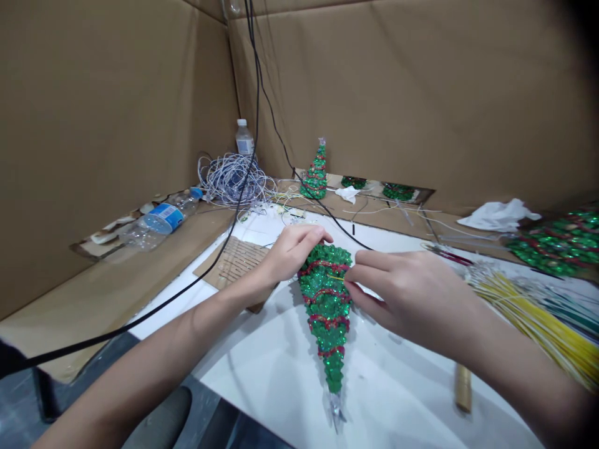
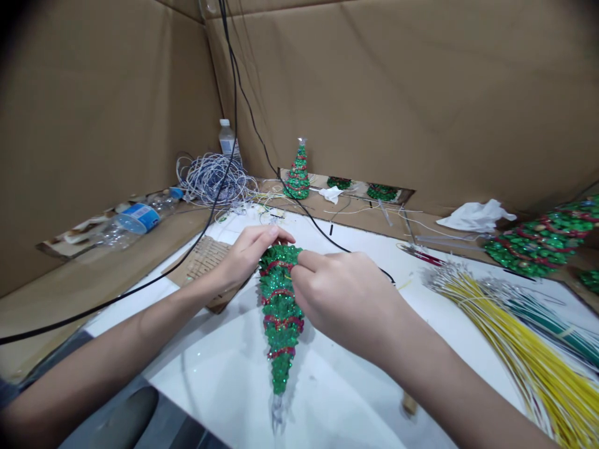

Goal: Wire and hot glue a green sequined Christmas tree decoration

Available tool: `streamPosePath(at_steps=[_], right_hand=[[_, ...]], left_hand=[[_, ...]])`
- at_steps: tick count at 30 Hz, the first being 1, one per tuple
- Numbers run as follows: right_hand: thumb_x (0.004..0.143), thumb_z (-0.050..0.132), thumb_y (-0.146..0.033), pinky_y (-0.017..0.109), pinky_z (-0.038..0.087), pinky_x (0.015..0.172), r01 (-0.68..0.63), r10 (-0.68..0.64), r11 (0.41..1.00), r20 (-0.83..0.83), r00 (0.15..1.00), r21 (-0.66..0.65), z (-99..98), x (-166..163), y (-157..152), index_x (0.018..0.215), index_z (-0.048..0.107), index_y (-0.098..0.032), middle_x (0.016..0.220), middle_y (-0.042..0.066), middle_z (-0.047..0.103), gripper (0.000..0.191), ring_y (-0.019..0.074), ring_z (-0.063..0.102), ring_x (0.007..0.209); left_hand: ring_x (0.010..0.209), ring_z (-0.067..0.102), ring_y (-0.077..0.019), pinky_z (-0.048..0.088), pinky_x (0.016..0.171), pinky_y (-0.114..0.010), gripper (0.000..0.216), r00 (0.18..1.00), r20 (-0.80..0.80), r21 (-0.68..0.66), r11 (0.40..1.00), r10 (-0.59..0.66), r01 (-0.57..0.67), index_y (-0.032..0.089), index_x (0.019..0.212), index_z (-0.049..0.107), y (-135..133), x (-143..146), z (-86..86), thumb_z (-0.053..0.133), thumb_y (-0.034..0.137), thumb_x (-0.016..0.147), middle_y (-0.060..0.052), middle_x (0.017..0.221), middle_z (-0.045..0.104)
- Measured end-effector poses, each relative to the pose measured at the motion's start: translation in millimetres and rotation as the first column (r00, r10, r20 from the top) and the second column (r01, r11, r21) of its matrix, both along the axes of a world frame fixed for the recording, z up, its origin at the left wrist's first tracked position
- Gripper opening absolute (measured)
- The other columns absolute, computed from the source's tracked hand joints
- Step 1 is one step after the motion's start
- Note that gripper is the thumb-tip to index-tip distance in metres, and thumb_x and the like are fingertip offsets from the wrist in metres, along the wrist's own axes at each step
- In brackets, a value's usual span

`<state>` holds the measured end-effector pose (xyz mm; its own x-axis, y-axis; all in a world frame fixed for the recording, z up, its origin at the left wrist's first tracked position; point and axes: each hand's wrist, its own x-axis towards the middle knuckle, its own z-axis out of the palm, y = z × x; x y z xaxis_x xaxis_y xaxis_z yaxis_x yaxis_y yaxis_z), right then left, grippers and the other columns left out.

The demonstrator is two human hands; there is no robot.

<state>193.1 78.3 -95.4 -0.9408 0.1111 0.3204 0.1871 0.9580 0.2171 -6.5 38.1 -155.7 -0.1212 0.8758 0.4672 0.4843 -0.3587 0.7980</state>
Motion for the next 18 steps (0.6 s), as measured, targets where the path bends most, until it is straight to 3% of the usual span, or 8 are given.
streamPosePath(at_steps=[5,9,14,18], right_hand=[[0.080,0.053,-0.005,0.030,0.015,0.048,-0.025,0.021,0.992,0.033,0.999,0.122,-9.5,-4.2,-8.4,0.066,0.053,-0.017,0.066,0.000,0.057,0.018,0.0124,0.049,0.049],[0.073,0.054,0.001,0.030,0.015,0.046,0.014,-0.020,0.992,0.047,0.999,0.125,-13.6,-9.1,-16.0,0.068,0.054,-0.017,0.067,0.001,0.058,0.019,0.0127,0.049,0.048],[0.081,0.050,-0.007,0.028,0.023,0.049,0.138,-0.124,0.981,0.100,0.987,-0.138,-11.2,-12.8,-19.1,0.080,0.060,-0.018,0.074,0.002,0.062,0.015,0.0147,0.057,0.059],[0.081,0.049,-0.008,0.026,0.029,0.052,0.166,-0.143,0.942,0.099,0.985,-0.293,-4.3,-9.9,-19.7,0.089,0.063,-0.018,0.079,0.003,0.066,0.019,0.0138,0.059,0.064]], left_hand=[[0.084,0.063,-0.0182,0.047,0.082,-0.032,0.042,0.998,0.058,-0.037,0.999,-0.031,0.033,0.016,0.082,0.070,1.0,0.6,0.7,0.041,0.044,0.093,-0.006,0.085,0.071],[0.087,0.064,-0.0195,0.047,0.084,-0.032,0.042,0.992,0.099,-0.051,0.995,-0.075,0.081,0.015,0.083,0.071,2.4,-1.3,4.4,0.042,0.043,0.092,-0.007,0.089,0.073],[0.102,0.063,-0.0212,0.044,0.094,-0.034,0.039,0.991,0.069,-0.094,0.988,-0.115,0.122,0.016,0.093,0.072,4.4,-4.6,7.1,0.042,0.042,0.092,-0.008,0.103,0.073],[0.100,0.064,-0.0209,0.045,0.093,-0.034,0.040,0.989,0.065,-0.109,0.985,-0.130,0.137,0.016,0.092,0.072,6.5,-5.7,4.3,0.042,0.042,0.092,-0.009,0.101,0.073]])
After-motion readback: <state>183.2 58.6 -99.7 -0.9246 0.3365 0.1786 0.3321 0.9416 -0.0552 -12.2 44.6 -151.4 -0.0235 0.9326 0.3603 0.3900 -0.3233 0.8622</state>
